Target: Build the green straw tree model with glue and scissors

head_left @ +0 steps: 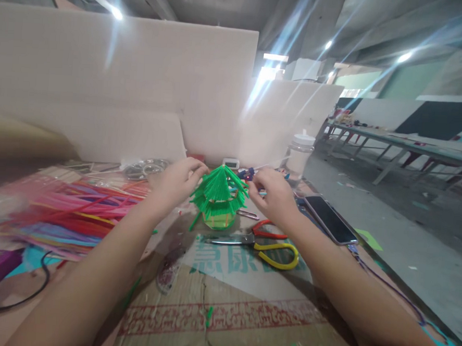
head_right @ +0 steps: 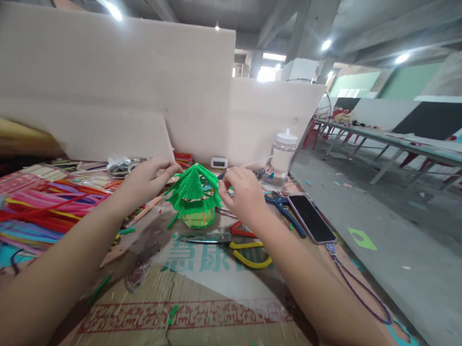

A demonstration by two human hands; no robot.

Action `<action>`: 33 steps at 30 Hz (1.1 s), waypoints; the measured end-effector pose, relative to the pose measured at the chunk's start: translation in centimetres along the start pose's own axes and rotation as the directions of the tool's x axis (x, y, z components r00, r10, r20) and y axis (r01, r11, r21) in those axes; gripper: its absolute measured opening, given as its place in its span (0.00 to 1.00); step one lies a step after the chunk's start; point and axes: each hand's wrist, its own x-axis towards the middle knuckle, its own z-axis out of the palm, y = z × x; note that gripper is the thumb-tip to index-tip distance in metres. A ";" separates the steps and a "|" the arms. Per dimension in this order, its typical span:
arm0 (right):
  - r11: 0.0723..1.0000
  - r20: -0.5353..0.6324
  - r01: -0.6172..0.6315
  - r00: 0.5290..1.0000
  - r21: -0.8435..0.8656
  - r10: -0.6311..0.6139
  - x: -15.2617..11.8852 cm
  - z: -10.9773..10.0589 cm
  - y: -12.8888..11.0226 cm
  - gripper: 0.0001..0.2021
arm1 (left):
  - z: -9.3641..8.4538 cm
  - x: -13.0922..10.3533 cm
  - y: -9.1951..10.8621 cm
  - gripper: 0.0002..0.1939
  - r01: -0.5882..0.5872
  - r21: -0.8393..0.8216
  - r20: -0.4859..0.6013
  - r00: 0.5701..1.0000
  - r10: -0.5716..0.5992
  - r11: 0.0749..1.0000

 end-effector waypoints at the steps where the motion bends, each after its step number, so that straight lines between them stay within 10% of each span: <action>1: 0.999 0.019 -0.054 0.998 0.001 0.054 0.2 -0.3 0.5 0.12 | -0.4 0.0 0.0 0.21 0.039 0.042 0.004 0.999 -0.039 0.998; 8: 0.893 0.234 -0.448 0.874 0.045 0.426 0.1 -1.0 4.9 0.10 | -2.1 -0.2 -0.3 0.15 0.107 0.122 -0.012 0.994 -0.106 0.987; 12: 0.929 0.501 -0.346 0.832 0.131 0.239 -0.8 0.0 6.7 0.10 | -3.0 -0.1 -0.6 0.09 0.123 0.155 0.009 0.992 -0.126 0.980; 18: 0.962 0.771 -0.266 0.623 0.053 0.130 -2.9 3.6 5.9 0.18 | -2.5 -0.8 -2.1 0.11 0.214 0.244 0.184 0.947 -0.262 0.946; 28: 0.949 0.728 -0.262 0.613 -0.178 0.306 -3.9 6.3 6.4 0.12 | 4.3 -6.8 -3.3 0.10 0.145 0.251 0.367 0.901 -0.233 0.957; 33: 0.898 0.633 -0.319 0.637 -0.302 0.439 -4.0 5.1 8.7 0.13 | 4.1 -7.0 -3.8 0.07 0.148 0.339 0.305 0.917 -0.258 0.929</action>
